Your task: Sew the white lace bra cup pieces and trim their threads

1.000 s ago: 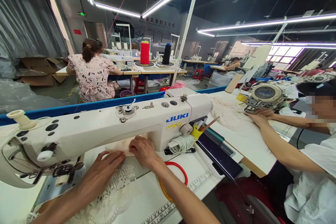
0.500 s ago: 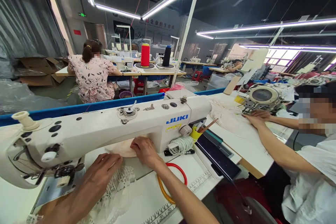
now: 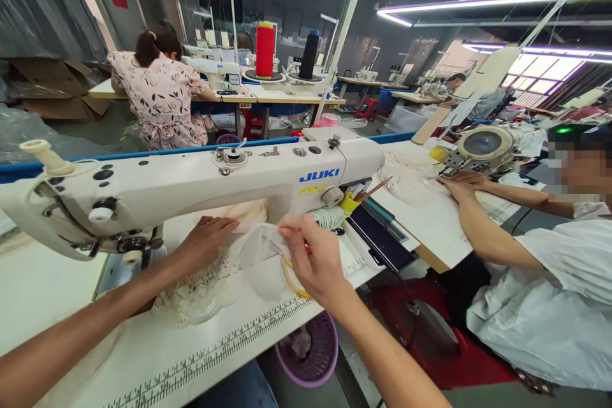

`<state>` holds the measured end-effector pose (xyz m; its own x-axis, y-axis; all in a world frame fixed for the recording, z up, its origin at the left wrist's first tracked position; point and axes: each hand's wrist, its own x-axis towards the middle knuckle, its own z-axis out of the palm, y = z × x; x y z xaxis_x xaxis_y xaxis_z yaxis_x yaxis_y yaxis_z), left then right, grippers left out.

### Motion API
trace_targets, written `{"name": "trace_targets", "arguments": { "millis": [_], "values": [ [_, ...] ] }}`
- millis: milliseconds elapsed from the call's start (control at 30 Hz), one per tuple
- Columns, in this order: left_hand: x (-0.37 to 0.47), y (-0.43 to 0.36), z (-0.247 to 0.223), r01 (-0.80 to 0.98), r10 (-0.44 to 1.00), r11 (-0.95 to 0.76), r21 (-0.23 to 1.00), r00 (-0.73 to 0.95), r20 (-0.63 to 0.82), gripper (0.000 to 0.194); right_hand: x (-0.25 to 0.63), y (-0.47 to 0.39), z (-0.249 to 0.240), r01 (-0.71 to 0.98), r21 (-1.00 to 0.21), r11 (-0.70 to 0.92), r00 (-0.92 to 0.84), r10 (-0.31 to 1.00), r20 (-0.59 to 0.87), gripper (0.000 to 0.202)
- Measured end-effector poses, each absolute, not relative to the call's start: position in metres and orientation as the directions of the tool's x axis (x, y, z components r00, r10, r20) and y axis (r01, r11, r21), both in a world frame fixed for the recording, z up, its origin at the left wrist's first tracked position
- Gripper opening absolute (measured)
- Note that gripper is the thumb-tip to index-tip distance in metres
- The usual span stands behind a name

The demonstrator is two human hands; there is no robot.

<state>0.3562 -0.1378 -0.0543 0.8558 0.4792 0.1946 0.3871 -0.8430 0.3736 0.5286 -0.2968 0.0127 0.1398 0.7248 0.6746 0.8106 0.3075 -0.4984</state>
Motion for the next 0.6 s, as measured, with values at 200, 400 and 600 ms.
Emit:
{"name": "trace_targets", "arguments": {
  "millis": [200, 400, 600],
  "values": [
    [0.349, -0.201, -0.009, 0.162, 0.394, -0.653, 0.740, 0.907, 0.149, 0.035, 0.516, -0.309, 0.043, 0.777, -0.520, 0.354, -0.202, 0.923, 0.327, 0.016],
    [0.300, -0.260, 0.015, 0.297, 0.607, -0.194, 0.935, 0.785, -0.123, 0.029, 0.487, -0.319, 0.024, 0.691, -0.660, 0.296, -0.330, 0.941, 0.077, 0.031],
    [0.211, -0.304, -0.026, 0.323, 0.699, 0.079, 0.943, 0.657, -0.284, 0.043, 0.454, -0.339, -0.008, 0.272, -0.949, 0.160, -0.342, 0.938, 0.061, 0.031]
  ]
}}
